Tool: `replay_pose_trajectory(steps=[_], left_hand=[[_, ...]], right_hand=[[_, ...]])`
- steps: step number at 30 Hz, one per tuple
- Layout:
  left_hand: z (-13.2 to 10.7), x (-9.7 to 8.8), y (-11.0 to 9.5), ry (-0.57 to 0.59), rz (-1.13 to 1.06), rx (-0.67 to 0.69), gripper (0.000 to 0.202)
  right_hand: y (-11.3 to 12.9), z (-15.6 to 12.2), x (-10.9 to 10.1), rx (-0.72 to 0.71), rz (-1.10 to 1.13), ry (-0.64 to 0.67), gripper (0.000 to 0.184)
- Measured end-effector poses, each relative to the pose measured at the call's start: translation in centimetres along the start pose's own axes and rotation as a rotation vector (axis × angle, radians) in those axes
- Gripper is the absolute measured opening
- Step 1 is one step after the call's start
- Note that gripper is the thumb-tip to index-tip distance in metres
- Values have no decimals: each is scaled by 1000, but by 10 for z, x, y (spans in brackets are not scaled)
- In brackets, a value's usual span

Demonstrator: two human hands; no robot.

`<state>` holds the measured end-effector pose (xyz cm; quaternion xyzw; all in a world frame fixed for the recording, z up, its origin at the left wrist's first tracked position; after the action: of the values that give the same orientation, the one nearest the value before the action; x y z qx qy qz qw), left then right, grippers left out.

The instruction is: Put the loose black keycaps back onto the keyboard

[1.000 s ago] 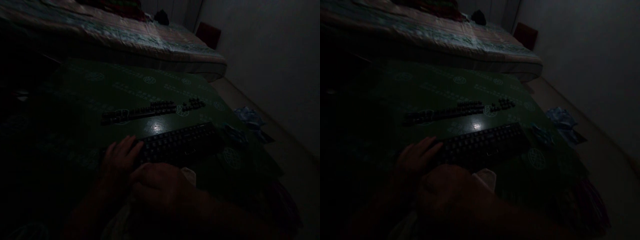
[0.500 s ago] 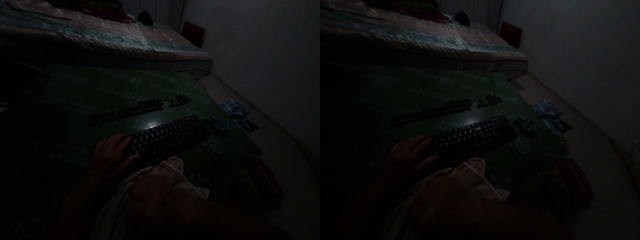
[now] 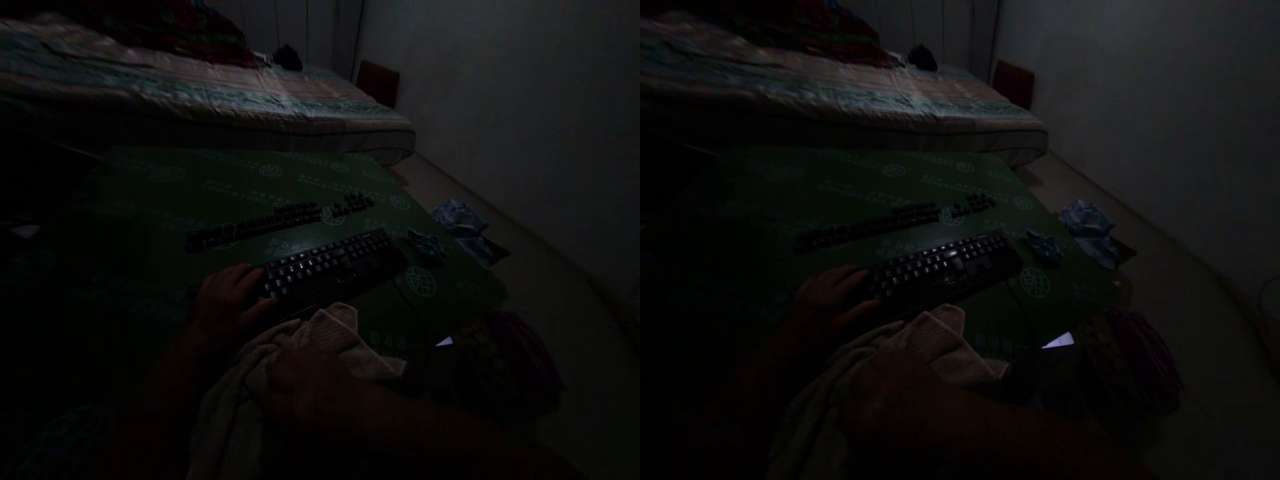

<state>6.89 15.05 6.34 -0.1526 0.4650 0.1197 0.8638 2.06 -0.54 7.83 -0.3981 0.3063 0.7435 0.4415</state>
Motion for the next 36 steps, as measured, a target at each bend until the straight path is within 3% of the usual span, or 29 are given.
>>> replay_pose_trajectory(steps=[5,12,25,36], left_hand=[[0,3,1,13,39,20,58],[0,2,0,-15,10,37,56],[-4,1,0,-45,6,63,59],[-10,-7,-3,-93,-41,34,55]], right_hand=[[2,-3,-3,-9,5,-32,19],[4,-1,1,11,47,58,20],[7,-3,18,-13,79,70,14],[2,-4,23,46,95,-64,14]])
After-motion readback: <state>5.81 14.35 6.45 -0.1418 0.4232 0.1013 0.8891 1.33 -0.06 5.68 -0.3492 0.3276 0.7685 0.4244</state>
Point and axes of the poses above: each hand's wrist, its own z-axis towards the middle knuckle, its own x-axis out of the palm, y = z × x, the point moved 10 cm from there along z, towards the middle knuckle, and after that the axes turned 14 degrees about -y, right-handed, at the moved point
